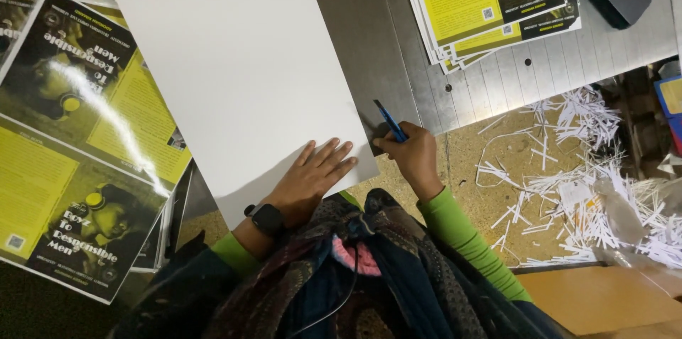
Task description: Aligning and preparing printed sheets on an industrial paper cutter.
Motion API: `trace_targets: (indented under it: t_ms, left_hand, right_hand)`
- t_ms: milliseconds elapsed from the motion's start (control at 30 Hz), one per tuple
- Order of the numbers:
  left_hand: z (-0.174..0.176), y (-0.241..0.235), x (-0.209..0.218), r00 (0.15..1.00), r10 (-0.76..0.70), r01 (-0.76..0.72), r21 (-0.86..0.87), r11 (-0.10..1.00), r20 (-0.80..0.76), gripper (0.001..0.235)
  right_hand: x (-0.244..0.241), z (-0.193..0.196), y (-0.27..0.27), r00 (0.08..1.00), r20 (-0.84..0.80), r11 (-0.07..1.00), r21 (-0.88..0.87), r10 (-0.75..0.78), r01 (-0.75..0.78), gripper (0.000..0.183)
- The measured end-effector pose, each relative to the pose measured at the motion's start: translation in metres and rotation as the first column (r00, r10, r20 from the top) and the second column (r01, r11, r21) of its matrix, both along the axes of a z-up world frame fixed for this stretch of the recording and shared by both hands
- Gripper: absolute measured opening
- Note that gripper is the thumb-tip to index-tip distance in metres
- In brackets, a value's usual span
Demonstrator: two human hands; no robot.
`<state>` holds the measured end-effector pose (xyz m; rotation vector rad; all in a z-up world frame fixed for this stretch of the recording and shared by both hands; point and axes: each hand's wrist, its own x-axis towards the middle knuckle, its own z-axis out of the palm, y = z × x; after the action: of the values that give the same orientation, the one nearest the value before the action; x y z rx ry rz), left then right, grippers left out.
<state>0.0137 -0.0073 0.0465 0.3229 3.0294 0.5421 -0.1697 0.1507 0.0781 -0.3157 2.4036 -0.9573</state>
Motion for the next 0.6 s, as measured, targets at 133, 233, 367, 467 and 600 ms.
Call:
trace_targets:
  t_ms: [133, 233, 367, 467, 600]
  left_hand:
    - [0.011, -0.001, -0.003, 0.999, -0.008, 0.004, 0.094, 0.996, 0.047, 0.064]
    - [0.005, 0.0, -0.003, 0.997, -0.017, 0.01, 0.093, 0.996, 0.08, 0.07]
    - [0.006, -0.002, -0.003, 0.988, -0.028, 0.01, 0.123, 0.992, 0.149, 0.078]
    - [0.01, -0.004, -0.004, 0.986, -0.037, 0.011, 0.154, 0.988, 0.164, 0.076]
    - [0.03, -0.007, 0.001, 0.974, -0.055, 0.021, 0.149, 0.989, 0.222, 0.075]
  right_hand:
    - [0.002, 0.003, -0.005, 0.999, -0.03, 0.999, 0.035, 0.041, -0.04, 0.021]
    - [0.001, -0.003, -0.004, 0.997, -0.054, 0.995, 0.076, 0.063, -0.059, 0.023]
    - [-0.001, -0.008, -0.002, 0.995, -0.043, 0.99, 0.111, 0.088, -0.083, 0.022]
    - [-0.003, -0.011, -0.001, 0.996, -0.03, 0.989, 0.12, 0.089, -0.085, 0.021]
    - [-0.003, -0.012, 0.001, 0.998, -0.005, 0.995, 0.079, 0.059, -0.058, 0.019]
